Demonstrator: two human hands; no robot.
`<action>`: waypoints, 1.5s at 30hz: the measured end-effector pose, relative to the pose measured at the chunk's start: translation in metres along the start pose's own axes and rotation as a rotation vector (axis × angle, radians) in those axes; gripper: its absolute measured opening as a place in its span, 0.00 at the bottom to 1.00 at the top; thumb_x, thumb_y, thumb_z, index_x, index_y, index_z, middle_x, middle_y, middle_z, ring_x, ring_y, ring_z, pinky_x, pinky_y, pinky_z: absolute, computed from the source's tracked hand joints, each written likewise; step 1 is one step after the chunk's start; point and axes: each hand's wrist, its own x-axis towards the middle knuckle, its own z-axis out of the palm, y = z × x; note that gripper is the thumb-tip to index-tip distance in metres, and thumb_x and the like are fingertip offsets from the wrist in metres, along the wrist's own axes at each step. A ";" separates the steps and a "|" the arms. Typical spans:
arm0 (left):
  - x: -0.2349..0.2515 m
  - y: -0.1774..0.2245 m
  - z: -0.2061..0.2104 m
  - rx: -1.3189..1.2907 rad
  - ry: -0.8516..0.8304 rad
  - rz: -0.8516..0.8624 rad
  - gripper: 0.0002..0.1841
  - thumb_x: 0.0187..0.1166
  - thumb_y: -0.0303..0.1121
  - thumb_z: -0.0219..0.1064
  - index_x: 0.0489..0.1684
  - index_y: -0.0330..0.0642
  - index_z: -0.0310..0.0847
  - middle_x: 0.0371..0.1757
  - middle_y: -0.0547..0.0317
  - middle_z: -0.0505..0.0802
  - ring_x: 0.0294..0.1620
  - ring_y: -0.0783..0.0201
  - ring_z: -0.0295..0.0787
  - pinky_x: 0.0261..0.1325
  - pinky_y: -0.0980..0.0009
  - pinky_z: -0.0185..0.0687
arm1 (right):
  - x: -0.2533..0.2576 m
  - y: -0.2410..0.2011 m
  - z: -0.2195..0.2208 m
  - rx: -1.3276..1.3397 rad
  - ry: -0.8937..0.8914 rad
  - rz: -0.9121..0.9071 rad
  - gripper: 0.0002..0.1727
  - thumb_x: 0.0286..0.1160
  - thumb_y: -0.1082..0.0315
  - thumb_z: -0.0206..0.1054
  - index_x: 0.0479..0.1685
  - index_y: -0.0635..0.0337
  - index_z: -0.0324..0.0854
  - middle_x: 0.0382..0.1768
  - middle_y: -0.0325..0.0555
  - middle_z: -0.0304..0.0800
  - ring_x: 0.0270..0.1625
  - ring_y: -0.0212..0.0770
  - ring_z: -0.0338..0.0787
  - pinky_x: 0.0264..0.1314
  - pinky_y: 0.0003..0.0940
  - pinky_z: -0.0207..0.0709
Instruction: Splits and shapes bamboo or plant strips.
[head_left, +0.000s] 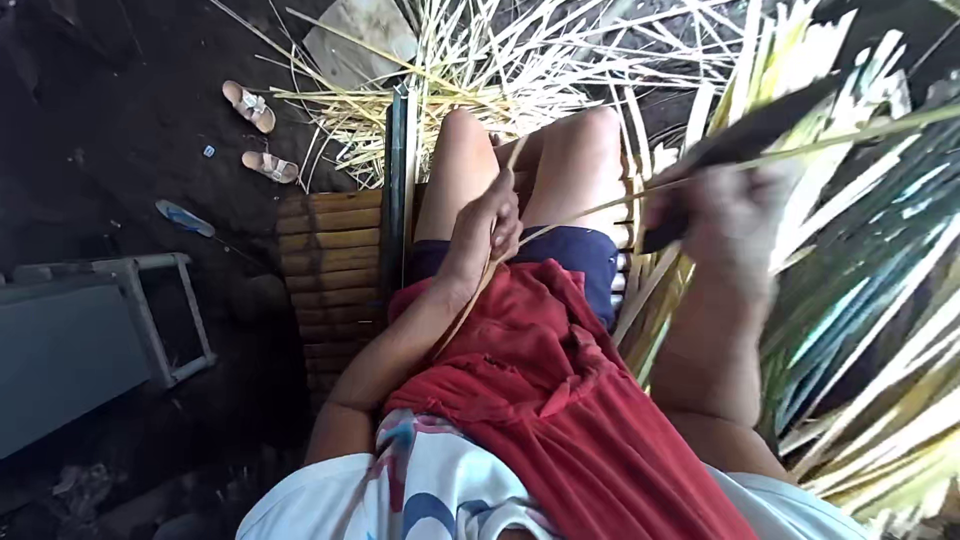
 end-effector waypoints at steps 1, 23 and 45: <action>0.007 -0.001 0.007 -0.060 0.081 0.054 0.26 0.95 0.43 0.39 0.15 0.56 0.64 0.09 0.76 0.69 0.09 0.80 0.62 0.16 0.84 0.63 | -0.005 0.003 0.019 -0.026 -0.097 0.000 0.06 0.84 0.60 0.63 0.50 0.48 0.80 0.30 0.21 0.87 0.25 0.16 0.82 0.28 0.16 0.80; 0.027 0.032 -0.014 -0.014 0.152 0.153 0.29 0.97 0.47 0.33 0.15 0.55 0.60 0.06 0.73 0.67 0.04 0.79 0.60 0.11 0.83 0.60 | -0.027 0.010 0.052 0.043 -0.296 -0.049 0.12 0.85 0.63 0.62 0.38 0.61 0.85 0.21 0.36 0.83 0.17 0.24 0.77 0.17 0.17 0.72; 0.006 0.038 -0.042 -0.131 0.205 0.213 0.31 0.95 0.54 0.25 0.22 0.58 0.68 0.06 0.78 0.70 0.05 0.81 0.62 0.11 0.85 0.61 | -0.027 0.004 0.060 0.178 -0.429 0.010 0.11 0.84 0.60 0.65 0.37 0.55 0.85 0.22 0.28 0.83 0.20 0.19 0.77 0.21 0.14 0.72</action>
